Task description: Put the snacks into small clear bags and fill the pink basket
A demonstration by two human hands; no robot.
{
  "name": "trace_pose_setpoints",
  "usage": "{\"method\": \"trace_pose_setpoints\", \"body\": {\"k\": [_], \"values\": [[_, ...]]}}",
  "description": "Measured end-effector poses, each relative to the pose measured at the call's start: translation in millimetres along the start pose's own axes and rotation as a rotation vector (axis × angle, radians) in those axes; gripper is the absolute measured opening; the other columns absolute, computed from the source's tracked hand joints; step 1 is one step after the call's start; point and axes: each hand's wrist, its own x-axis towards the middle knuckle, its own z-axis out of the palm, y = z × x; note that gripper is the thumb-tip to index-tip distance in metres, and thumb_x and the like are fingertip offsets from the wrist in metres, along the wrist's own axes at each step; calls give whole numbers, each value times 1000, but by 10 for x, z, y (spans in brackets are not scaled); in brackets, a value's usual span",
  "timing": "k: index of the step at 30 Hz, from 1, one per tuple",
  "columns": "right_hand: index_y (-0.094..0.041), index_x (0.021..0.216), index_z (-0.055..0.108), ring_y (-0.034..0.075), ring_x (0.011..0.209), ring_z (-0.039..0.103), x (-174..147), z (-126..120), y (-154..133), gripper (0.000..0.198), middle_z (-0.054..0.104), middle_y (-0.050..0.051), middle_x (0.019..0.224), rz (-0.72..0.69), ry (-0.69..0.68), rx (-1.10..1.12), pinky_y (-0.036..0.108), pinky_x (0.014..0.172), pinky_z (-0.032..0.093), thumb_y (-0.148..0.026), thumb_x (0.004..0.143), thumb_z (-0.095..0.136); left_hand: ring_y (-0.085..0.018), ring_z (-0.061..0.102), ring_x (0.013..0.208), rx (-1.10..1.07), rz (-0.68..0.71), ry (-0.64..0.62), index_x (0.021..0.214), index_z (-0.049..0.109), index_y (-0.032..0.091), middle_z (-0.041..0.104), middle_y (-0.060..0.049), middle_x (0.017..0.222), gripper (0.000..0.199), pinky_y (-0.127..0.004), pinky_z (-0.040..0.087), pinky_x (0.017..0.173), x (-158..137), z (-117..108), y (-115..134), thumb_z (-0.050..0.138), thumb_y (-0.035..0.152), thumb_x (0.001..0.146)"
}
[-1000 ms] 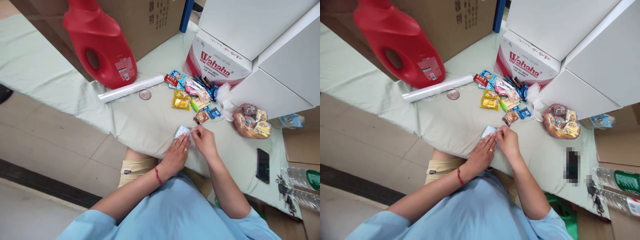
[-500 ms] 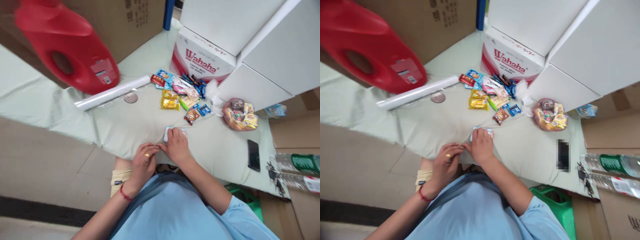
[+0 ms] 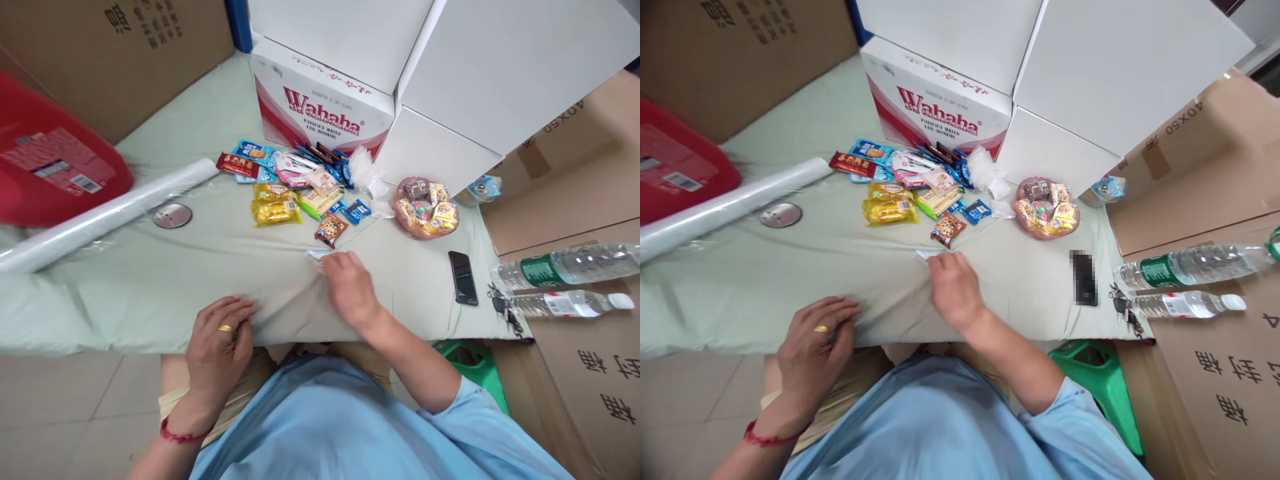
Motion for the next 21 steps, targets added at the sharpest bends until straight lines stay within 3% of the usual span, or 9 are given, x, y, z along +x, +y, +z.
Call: {"method": "trace_pose_setpoints", "body": {"k": [6,10,12,15,18,21], "values": [[-23,112,78,26,104,68,-12,-845,1331,27,79,6,105,153,272,255,42,96,53,-22,99,55,-27,74,98,189,9,-23,92,71,23,79,-6,97,17,-43,60,87,-51,237,-67,62,11,86],[-18,111,78,21,91,69,173,-1471,2247,29,77,7,101,327,562,175,35,82,50,-25,96,54,-27,74,98,266,44,-29,94,71,23,79,-7,100,19,-41,59,86,-90,289,-52,64,9,82],[-10,107,78,15,87,66,373,-1647,2559,34,76,10,98,413,519,133,32,80,45,-22,97,48,-27,73,97,276,83,-12,95,70,23,79,-7,99,21,-40,58,84,-82,280,-44,64,8,82],[-9,95,78,11,74,60,724,-1619,2775,24,75,6,86,437,320,164,30,76,43,-13,91,54,-27,72,97,297,140,15,98,68,23,78,-7,99,23,-38,57,83,-54,260,-32,64,6,83],[-15,87,77,13,69,58,971,-1312,2761,20,73,1,79,361,61,186,30,74,45,-7,84,59,-27,72,96,319,155,26,99,67,23,77,-7,99,24,-38,56,83,-38,250,-19,64,6,83],[-18,92,78,17,76,58,1026,-970,2699,27,70,2,78,277,80,65,34,80,45,-8,88,53,-26,72,96,320,136,22,99,67,24,77,-7,99,24,-38,55,84,-41,253,-11,64,6,82]]}}
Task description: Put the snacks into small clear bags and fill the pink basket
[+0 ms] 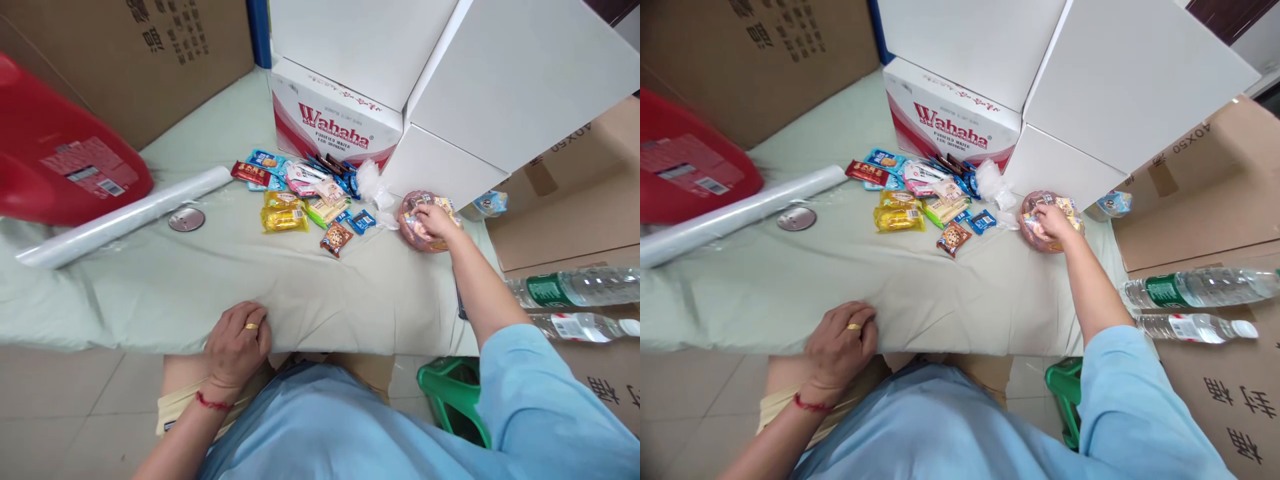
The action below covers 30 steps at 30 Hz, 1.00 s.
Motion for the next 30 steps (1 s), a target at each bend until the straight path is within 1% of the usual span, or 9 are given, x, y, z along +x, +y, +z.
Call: {"method": "trace_pose_setpoints", "body": {"k": [5,10,13,15,18,22,24,27,30], "values": [[-20,108,79,27,116,51,-126,159,56,27,66,13,127,-183,264,-179,45,105,38,-13,90,59,-26,71,96,-1,-10,1,98,67,24,77,-6,98,24,-37,55,85,-16,6,4,63,6,82],[-13,107,77,26,114,53,-201,174,-205,34,65,14,114,-232,386,-282,40,101,40,-10,96,45,-26,71,96,16,4,1,99,66,22,76,-7,98,25,-37,55,86,-19,-4,7,63,5,81],[-15,122,73,27,110,60,-197,353,-538,34,66,15,124,-217,340,-287,38,94,45,-17,97,50,-26,70,96,22,24,1,100,65,21,76,-8,99,26,-37,55,86,-4,-17,10,63,4,81],[-15,122,72,29,105,64,-192,527,-736,31,68,18,126,-79,259,-163,38,90,47,-22,96,58,-26,70,96,18,22,8,100,64,21,75,-9,98,25,-37,55,86,8,-25,15,62,3,81],[-11,97,75,30,98,67,-279,831,-941,19,74,21,104,164,253,109,39,89,49,-23,93,61,-26,70,95,26,15,25,100,64,21,74,-8,98,26,-37,56,85,19,-30,26,62,3,82],[-13,97,74,23,74,66,-723,1309,-1133,40,70,8,74,221,365,378,34,71,54,-42,101,46,-25,70,96,14,8,27,101,64,21,74,-8,98,26,-37,57,87,5,-15,46,61,1,83],[-16,100,73,19,64,64,-1060,1531,-1237,42,68,3,70,246,425,750,31,62,54,-54,95,55,-25,70,97,-20,-5,24,101,64,21,73,-8,98,26,-38,57,89,-6,-14,46,60,1,84],[-19,98,76,18,65,69,-1578,1724,-1404,37,73,1,75,246,265,1226,31,64,58,-51,80,77,-25,69,99,-124,-75,31,102,64,21,73,-8,99,24,-38,57,88,-7,-48,49,59,2,88],[-21,98,80,16,63,70,-1977,1741,-1541,30,76,1,76,197,-31,1242,32,66,60,-46,81,79,-23,67,100,-336,-239,57,105,64,22,71,-7,101,19,-38,57,89,39,-113,132,56,7,95]]}}
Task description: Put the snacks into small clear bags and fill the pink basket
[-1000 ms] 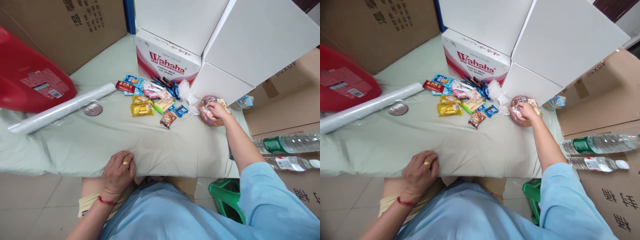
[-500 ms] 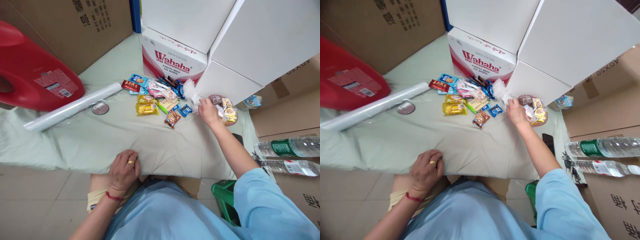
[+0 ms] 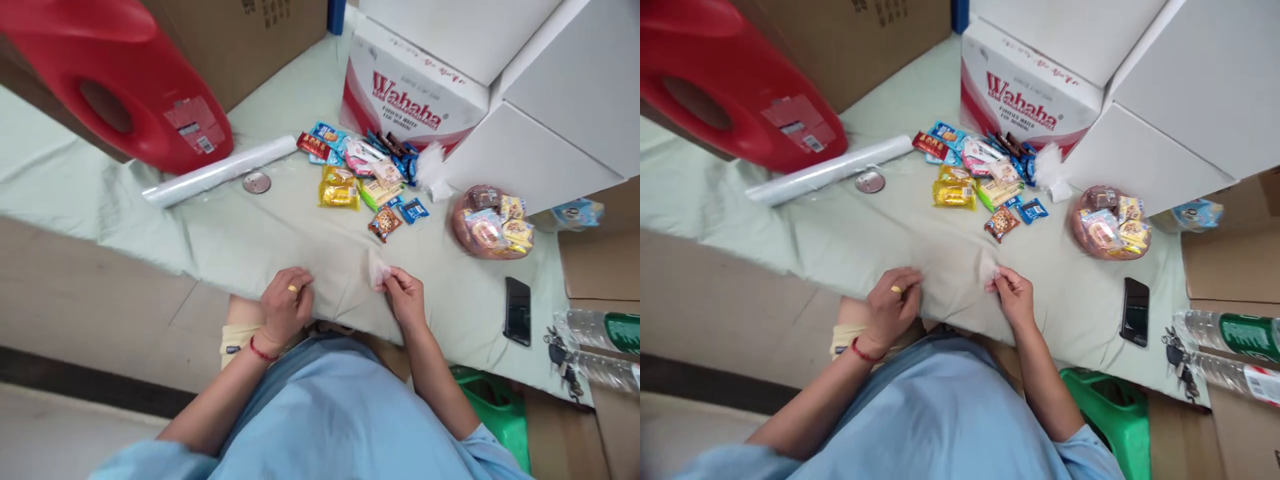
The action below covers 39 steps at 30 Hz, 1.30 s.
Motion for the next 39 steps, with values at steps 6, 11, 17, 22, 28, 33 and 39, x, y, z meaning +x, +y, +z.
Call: {"method": "trace_pose_setpoints", "body": {"k": [6,11,17,22,28,33,39], "values": [[-22,105,82,11,47,56,-330,149,-112,27,66,-4,57,20,-156,-158,25,51,48,-42,89,73,-22,65,104,-451,-243,-159,134,52,21,60,-13,126,51,-32,58,75,43,187,455,75,39,92],[-21,95,78,7,43,40,-210,237,-247,27,58,-7,56,6,-24,-33,22,43,32,-44,81,81,-23,65,103,-404,-393,-194,122,59,21,64,-7,108,33,-42,56,95,11,327,410,68,21,90],[-20,89,74,4,44,32,-125,103,-294,36,62,-5,69,106,59,50,22,40,22,-46,70,89,-21,67,108,-434,-388,-122,105,67,21,61,-11,123,11,-37,58,88,-63,194,271,60,28,100],[-20,92,73,4,42,37,-175,87,-224,38,65,-4,71,100,64,54,21,38,23,-49,72,88,-32,58,125,-122,-13,-126,116,71,24,67,-12,124,33,-54,44,110,-118,173,433,75,47,93],[-20,92,72,4,41,39,-123,63,-193,43,64,-5,69,83,48,87,20,36,24,-54,72,88,-21,62,81,-108,-93,-365,92,74,22,70,-5,81,20,-37,47,77,-110,214,406,58,27,102],[-24,120,69,8,50,51,-140,29,-202,59,76,3,94,40,-72,72,22,43,36,-70,84,73,-16,62,73,-314,-378,-280,92,71,21,69,-2,80,17,-30,47,69,-21,150,487,58,27,100],[-22,108,75,10,60,51,-193,91,-214,44,71,-1,81,38,-239,-106,23,55,42,-52,78,86,-14,59,69,-646,-579,-376,87,72,20,68,-1,76,21,-27,45,67,41,133,599,63,37,96]]}}
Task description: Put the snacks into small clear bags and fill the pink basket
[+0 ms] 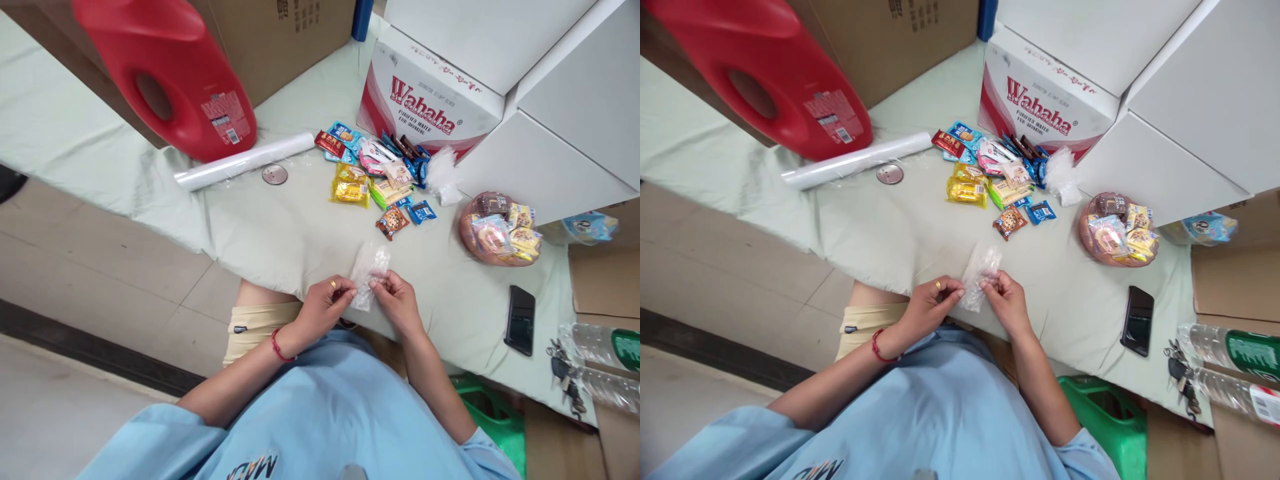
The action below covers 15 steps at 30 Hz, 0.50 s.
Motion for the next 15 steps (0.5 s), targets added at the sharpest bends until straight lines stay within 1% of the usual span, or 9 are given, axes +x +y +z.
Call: {"method": "trace_pose_setpoints", "body": {"k": [1,2,4,5,8,10,12,14,15], "values": [[-21,99,75,9,57,47,9,-14,-10,37,67,-2,74,13,36,15,22,53,38,-52,80,84,-14,58,69,-57,-44,24,87,72,19,68,-1,76,23,-27,44,66,15,-10,-14,65,39,95],[-20,93,75,8,54,42,20,-39,-23,35,63,-4,69,29,76,51,22,49,33,-52,80,83,-14,57,69,-105,-84,60,87,71,19,67,-1,76,24,-27,44,66,34,-30,-32,66,42,93],[-20,91,74,6,49,34,42,-119,-53,36,59,-6,67,60,141,142,22,46,26,-51,77,85,-14,56,70,-170,-137,118,88,71,19,65,0,76,24,-27,44,67,71,-88,-63,70,43,90],[-21,92,74,6,49,32,49,-167,-68,37,57,-6,67,72,155,173,22,45,24,-50,75,86,-14,56,71,-189,-143,119,88,71,19,65,0,77,22,-27,45,69,86,-120,-71,72,41,88],[-21,89,74,6,49,34,43,-308,-99,36,55,-7,66,81,160,183,22,46,25,-47,69,90,-17,62,85,-264,-91,38,84,72,19,69,-3,90,13,-30,49,79,105,-188,-57,75,31,79],[-21,83,73,7,50,34,21,-379,-107,33,52,-7,64,68,165,159,23,46,25,-46,69,89,-19,65,94,-379,-106,-4,83,72,19,72,-6,101,11,-33,52,85,104,-197,-32,73,27,76],[-21,78,72,8,51,32,-5,-429,-104,30,49,-7,61,54,164,134,24,47,25,-46,70,88,-20,67,95,-524,-203,-21,88,72,19,73,-7,104,15,-35,55,87,104,-189,-13,71,33,81],[-22,76,73,9,51,31,-29,-456,-91,30,47,-7,58,45,148,115,24,48,24,-47,71,87,-19,68,88,-601,-306,-39,96,73,18,74,-7,98,26,-34,57,82,109,-180,-3,70,43,87],[-22,76,73,9,52,30,-38,-462,-82,29,46,-7,57,44,135,107,25,49,24,-48,72,87,-18,67,82,-596,-335,-60,98,73,18,73,-6,93,32,-32,56,77,112,-178,0,71,48,88]]}}
